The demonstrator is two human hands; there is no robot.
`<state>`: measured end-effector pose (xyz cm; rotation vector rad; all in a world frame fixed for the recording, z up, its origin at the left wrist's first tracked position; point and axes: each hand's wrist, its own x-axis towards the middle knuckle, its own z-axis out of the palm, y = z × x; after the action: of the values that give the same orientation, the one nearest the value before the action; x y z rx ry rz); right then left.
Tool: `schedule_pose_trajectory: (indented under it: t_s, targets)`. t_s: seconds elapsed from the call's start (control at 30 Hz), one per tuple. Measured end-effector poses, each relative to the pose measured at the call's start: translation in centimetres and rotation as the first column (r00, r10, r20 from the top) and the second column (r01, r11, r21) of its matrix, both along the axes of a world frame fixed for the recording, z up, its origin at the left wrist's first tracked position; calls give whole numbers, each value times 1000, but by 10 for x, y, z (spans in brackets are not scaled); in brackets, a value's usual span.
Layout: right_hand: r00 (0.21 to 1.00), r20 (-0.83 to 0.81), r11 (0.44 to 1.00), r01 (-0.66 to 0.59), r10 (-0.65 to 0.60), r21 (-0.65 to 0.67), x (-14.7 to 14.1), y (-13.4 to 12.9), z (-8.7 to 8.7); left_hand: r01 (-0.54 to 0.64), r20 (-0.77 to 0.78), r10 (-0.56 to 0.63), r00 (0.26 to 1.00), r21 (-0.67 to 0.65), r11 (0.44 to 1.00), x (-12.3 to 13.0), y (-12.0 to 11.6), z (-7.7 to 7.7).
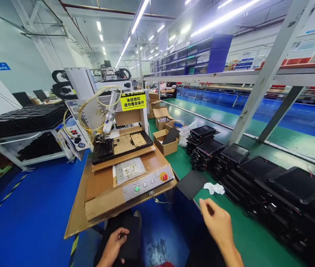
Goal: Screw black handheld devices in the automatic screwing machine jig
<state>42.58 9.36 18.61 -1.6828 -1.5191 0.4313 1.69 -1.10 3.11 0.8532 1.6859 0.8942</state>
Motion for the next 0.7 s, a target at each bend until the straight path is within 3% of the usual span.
schedule_pose_trajectory:
  t_s: [0.07, 0.17, 0.3, 0.57, 0.7]
  targets:
    - [994, -97, 999, 48, -48, -2, 27, 11, -21, 2, -3, -2, 1000, 6, 1000, 0, 0, 0]
    - [931, -363, 999, 17, -25, -27, 52, 19, -45, 4, -12, -4, 1000, 12, 1000, -1, -1, -1]
    - [802, -595, 998, 53, -55, -21, 59, 20, -59, 0, -5, 0, 1000, -1, 1000, 0, 0, -1]
    - [835, -545, 995, 27, -77, -99, 57, 29, -66, -4, -18, 4, 1000, -33, 999, -2, 3, 7]
    - [872, -487, 997, 15, -53, -80, 47, 23, -56, -26, -163, 32, 986, 41, 999, 4, 0, 7]
